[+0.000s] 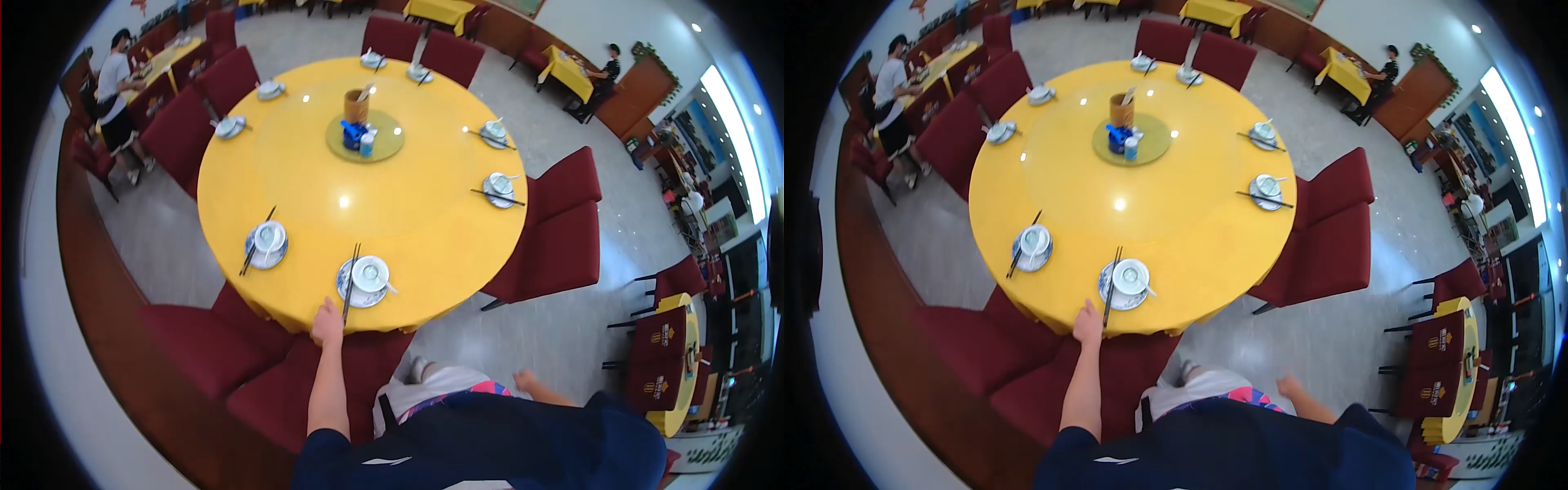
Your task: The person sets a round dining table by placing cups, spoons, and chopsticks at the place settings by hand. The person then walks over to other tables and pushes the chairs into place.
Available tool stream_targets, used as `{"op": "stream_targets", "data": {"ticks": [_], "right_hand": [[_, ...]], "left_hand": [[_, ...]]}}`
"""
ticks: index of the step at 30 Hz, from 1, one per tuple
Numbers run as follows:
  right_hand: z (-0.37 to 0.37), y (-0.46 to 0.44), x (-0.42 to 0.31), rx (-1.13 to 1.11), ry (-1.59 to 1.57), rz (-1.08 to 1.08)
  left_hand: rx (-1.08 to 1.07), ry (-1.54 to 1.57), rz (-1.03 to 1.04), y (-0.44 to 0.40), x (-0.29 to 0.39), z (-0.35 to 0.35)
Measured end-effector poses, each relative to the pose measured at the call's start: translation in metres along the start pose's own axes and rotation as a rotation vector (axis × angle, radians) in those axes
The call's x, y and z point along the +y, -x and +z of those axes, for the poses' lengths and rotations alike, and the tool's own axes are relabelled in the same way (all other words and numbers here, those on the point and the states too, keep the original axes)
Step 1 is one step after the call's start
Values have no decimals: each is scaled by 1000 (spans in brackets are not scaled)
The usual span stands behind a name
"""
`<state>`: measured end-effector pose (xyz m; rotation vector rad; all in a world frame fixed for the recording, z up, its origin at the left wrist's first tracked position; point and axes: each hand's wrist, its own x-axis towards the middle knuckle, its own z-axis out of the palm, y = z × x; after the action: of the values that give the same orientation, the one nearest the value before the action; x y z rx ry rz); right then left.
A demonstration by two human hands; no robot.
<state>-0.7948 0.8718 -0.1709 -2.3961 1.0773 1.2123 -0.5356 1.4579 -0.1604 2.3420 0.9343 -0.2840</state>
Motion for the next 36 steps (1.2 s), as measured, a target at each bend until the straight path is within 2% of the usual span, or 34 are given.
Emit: {"op": "stream_targets", "data": {"ticks": [1, 2, 5, 7, 9, 12, 14, 15, 16, 17, 18, 19, 20, 21, 23, 25, 26, 27, 29, 30, 32, 33, 35, 36], "right_hand": [[12, 3, 52, -3, 178, -296], [25, 1, 95, -3, 308, -391], [22, 74, 105, 58, -222, 118], [84, 14, 181, 22, -96, -288], [101, 36, 186, 94, -285, -184], [115, -68, 240, 74, -351, -220], [144, -148, 296, 74, -402, -272], [184, -174, 323, 53, -432, -294], [236, -160, 342, 7, -469, -311], [291, -143, 354, -38, -545, -330], [289, -102, 463, -47, -576, -316], [196, -88, 363, 2, -310, -339], [197, -119, 379, 87, 102, -596], [188, -128, 389, -59, -622, -282], [112, -117, 385, -156, -1238, 30], [67, -144, 394, -153, -1264, 37], [48, -156, 395, -152, -1281, 37], [27, -168, 395, -149, -1398, 44], [-14, -189, 394, -123, -1532, 53], [-36, -197, 391, -128, -1596, -3], [-78, -212, 384, -103, -1675, -56], [-97, -220, 385, -122, -1746, -61], [-134, -222, 392, -119, -1828, -51], [-157, -223, 398, -193, -1942, -75]], "left_hand": [[32, 21, 0, 3, -4, -6], [84, 58, -13, 10, -9, -13], [264, 203, -39, 36, -38, -11], [326, 226, -16, 70, -52, -5], [510, 92, 82, 96, -79, 33], [502, 15, 93, 175, -76, 85], [327, -136, 147, 235, -63, 129], [71, -183, 9, 260, -56, 156], [-94, -319, -44, 277, -55, 190], [-584, -250, 78, 291, -52, 244], [-587, -167, 207, 296, -60, 281], [-605, -90, 324, 324, -48, 295], [-617, -104, 382, 346, -24, 295], [-628, -108, 441, 371, 19, 286], [-823, -100, 376, 401, 89, 281], [-1034, -135, 415, 381, 124, 316], [-982, -65, 410, 402, 160, 307], [-1025, -83, 428, 417, 200, 300], [-1038, 233, 334, 422, 262, 320], [-1052, 229, 353, 421, 292, 335], [-941, 632, 273, 417, 357, 366], [-968, 635, 288, 419, 394, 382], [-783, 774, 397, 428, 462, 406], [-808, 778, 405, 438, 500, 415]]}}
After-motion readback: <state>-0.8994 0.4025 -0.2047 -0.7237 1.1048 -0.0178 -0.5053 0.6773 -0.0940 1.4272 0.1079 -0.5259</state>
